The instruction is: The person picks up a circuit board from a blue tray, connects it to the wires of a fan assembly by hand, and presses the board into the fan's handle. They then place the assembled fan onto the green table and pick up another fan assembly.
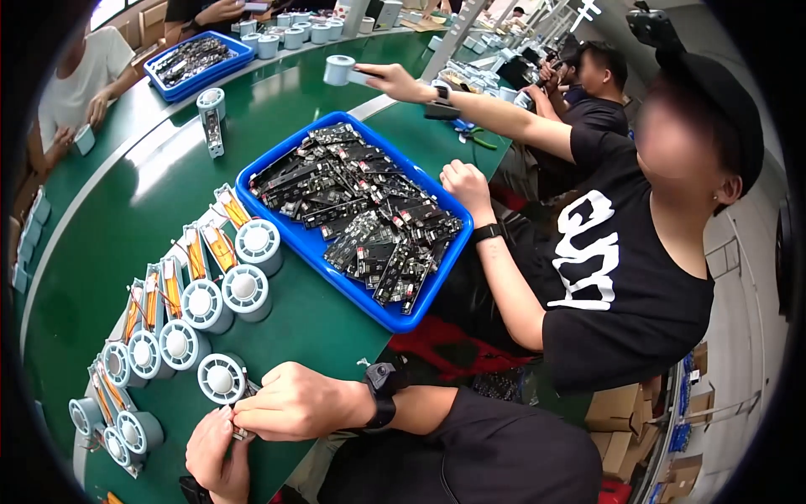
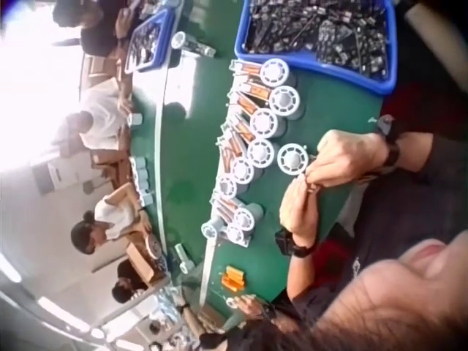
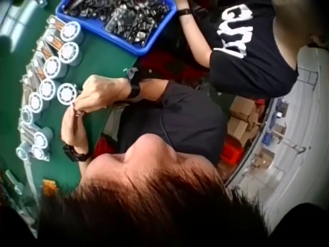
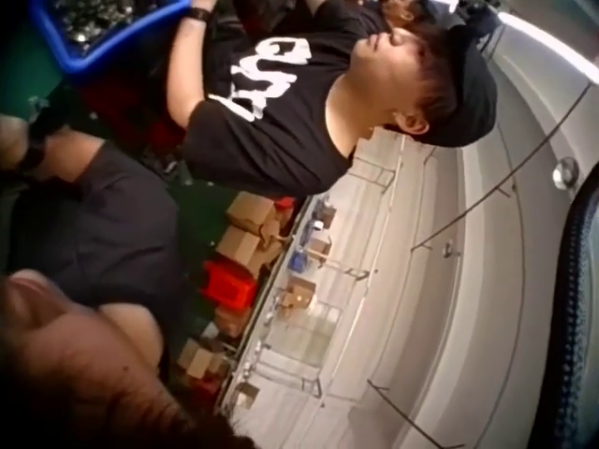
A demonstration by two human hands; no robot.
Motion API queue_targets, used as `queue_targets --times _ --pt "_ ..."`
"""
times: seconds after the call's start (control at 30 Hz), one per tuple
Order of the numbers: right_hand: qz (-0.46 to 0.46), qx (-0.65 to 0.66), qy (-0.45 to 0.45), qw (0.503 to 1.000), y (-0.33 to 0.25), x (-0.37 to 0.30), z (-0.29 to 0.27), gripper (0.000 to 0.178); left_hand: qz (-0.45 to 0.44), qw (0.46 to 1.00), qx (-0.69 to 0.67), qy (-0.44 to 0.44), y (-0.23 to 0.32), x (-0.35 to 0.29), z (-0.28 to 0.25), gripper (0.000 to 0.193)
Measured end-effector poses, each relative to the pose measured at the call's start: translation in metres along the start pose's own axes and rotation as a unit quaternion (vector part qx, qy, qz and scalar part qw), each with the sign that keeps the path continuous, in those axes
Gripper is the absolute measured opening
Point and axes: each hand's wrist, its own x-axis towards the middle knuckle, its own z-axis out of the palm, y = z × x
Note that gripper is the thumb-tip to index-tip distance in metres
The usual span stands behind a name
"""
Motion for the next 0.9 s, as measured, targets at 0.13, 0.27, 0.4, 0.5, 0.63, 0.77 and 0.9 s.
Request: queue_targets --times 0.13,0.27,0.4,0.5,0.63,0.77,0.9 --pt "-0.003 0.005 -0.041 0.999 0.004 0.005 -0.008 0.021 -0.006 1.0 0.014 -0.005 -0.002 0.007 0.003 0.041" --pt "-0.003 0.025 -0.068 0.997 0.0 0.01 -0.009 0.022 0.014 1.0 0.017 0.002 0.007 0.012 0.001 0.039" --pt "0.0 0.035 -0.027 0.999 0.0 0.008 -0.008 0.023 0.03 0.999 0.01 0.012 0.011 0.024 0.009 0.037" --pt "0.01 0.034 -0.015 0.999 -0.006 0.007 -0.001 0.025 0.03 0.999 0.018 0.007 0.013 0.023 0.002 0.036" --pt "0.001 0.036 -0.03 0.999 -0.002 0.006 -0.002 0.027 0.023 0.999 0.022 0.016 0.015 0.02 0.005 0.037" --pt "0.01 0.026 -0.054 0.998 -0.001 0.009 -0.012 0.029 0.032 0.999 0.008 -0.015 0.01 0.024 0.001 0.044" --pt "0.045 0.004 -0.079 0.996 -0.01 0.007 -0.011 0.024 0.053 0.999 0.007 -0.004 0.01 0.029 0.004 0.041"
